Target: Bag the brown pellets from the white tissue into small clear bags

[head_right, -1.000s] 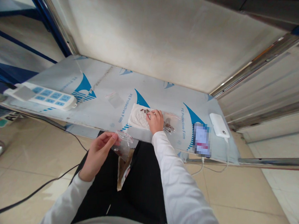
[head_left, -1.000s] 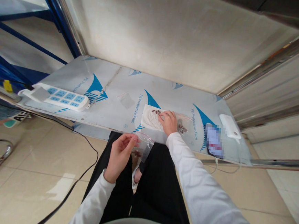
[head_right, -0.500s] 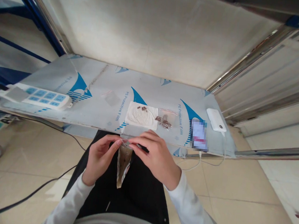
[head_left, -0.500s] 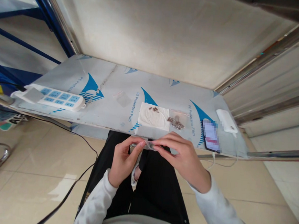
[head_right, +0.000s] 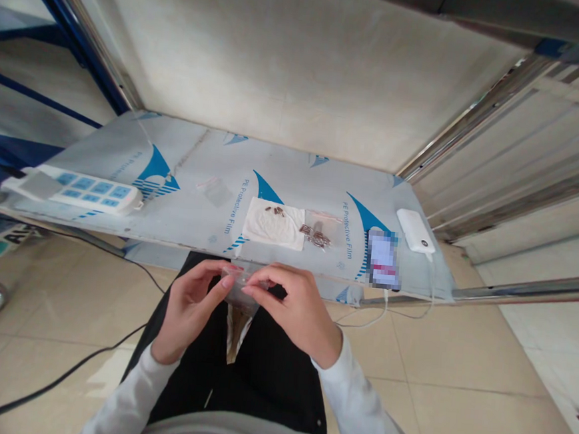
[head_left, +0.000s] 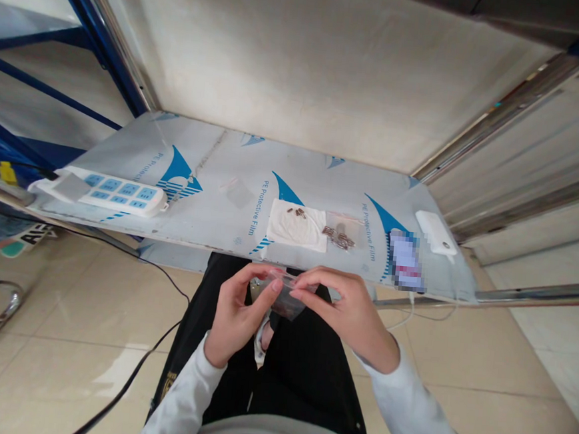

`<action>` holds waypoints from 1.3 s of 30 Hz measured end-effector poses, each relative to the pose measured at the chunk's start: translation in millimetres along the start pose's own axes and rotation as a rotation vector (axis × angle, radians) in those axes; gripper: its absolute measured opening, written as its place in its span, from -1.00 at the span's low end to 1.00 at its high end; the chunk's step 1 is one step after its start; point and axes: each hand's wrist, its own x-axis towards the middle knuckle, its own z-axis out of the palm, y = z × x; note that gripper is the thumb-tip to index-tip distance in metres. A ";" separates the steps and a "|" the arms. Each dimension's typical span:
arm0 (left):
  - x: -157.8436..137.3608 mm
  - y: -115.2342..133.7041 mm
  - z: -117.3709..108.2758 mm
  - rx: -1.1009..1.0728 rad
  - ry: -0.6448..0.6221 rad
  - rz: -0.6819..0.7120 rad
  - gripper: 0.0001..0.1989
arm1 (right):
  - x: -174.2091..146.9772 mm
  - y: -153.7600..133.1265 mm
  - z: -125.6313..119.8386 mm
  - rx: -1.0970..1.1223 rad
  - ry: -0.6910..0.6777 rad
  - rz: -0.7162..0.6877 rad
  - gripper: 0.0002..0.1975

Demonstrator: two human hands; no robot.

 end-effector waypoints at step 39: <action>2.6 -8.6 2.9 0.036 -0.185 -0.203 -0.74 | -17.2 26.7 40.6 0.460 0.306 0.220 -0.82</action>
